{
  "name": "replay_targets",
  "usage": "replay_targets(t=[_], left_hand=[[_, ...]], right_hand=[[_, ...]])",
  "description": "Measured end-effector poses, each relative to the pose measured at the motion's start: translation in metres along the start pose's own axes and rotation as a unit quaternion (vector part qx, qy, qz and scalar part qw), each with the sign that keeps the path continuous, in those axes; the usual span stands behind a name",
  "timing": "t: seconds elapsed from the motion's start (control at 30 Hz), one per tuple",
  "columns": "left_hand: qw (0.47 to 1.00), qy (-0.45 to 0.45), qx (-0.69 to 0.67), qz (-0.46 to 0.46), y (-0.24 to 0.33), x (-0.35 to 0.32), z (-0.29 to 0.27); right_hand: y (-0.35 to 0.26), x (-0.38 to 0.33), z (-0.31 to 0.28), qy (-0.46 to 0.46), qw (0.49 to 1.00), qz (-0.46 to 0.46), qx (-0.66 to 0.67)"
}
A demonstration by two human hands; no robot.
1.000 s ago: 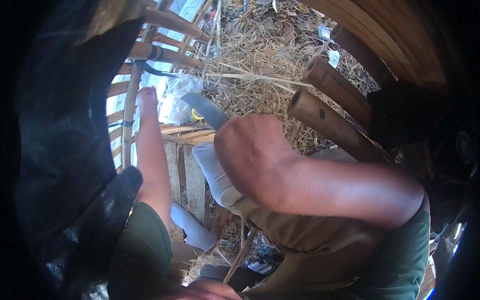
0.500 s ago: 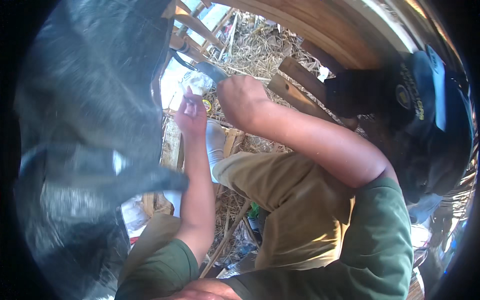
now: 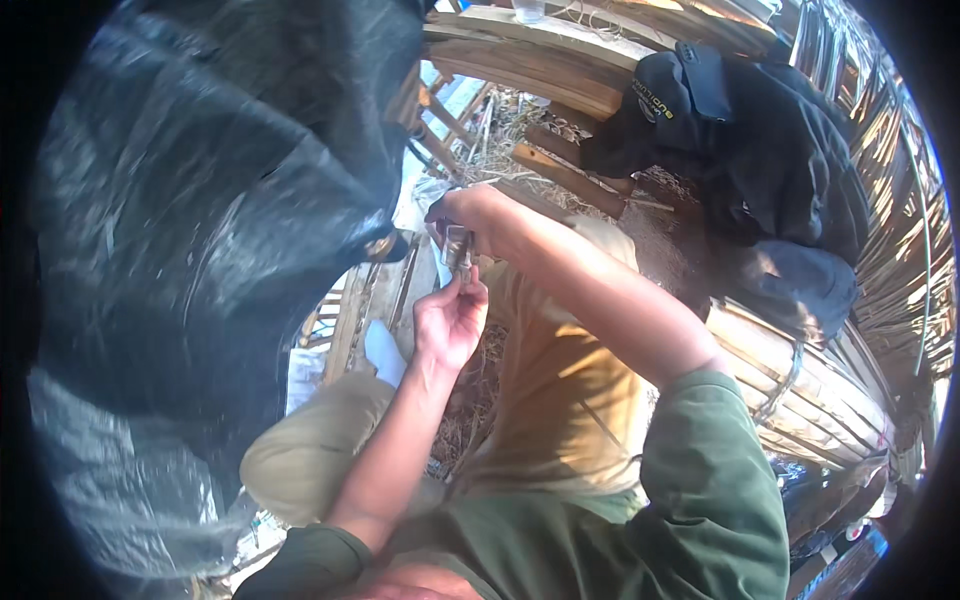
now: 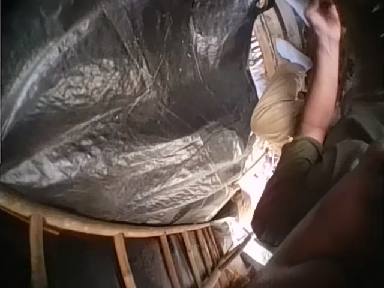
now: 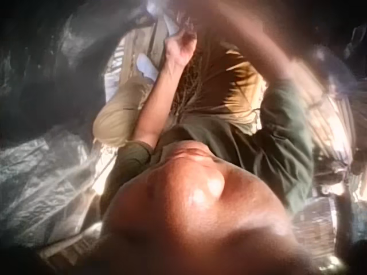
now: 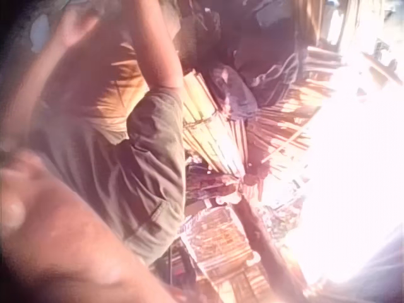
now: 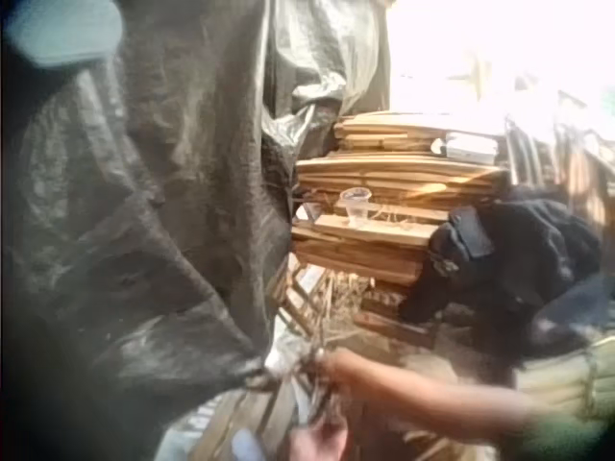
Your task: The person cuts, splits, and shaves bamboo sticks using a knife.
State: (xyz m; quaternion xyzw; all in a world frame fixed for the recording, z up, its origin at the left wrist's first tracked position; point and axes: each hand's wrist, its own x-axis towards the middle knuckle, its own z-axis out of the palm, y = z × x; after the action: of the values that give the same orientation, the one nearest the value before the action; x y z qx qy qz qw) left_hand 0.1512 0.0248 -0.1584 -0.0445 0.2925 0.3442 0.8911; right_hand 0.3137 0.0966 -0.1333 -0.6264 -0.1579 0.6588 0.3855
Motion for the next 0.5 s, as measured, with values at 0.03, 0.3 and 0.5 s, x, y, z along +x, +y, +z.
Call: replay_targets(t=[0.03, 0.3, 0.5], left_hand=[[1.000, -0.009, -0.011, 0.004, -0.003, -0.031, 0.007], [0.981, 0.047, 0.177, -0.068, 0.016, -0.258, 0.016], [0.946, 0.056, 0.297, -0.116, 0.024, -0.393, 0.020]], right_hand=[[0.012, 0.000, 0.009, -0.016, 0.997, 0.011, 0.077], [0.084, -0.021, 0.083, -0.007, 0.985, 0.050, 0.166], [0.139, -0.036, 0.150, -0.103, 0.982, 0.090, 0.129]])
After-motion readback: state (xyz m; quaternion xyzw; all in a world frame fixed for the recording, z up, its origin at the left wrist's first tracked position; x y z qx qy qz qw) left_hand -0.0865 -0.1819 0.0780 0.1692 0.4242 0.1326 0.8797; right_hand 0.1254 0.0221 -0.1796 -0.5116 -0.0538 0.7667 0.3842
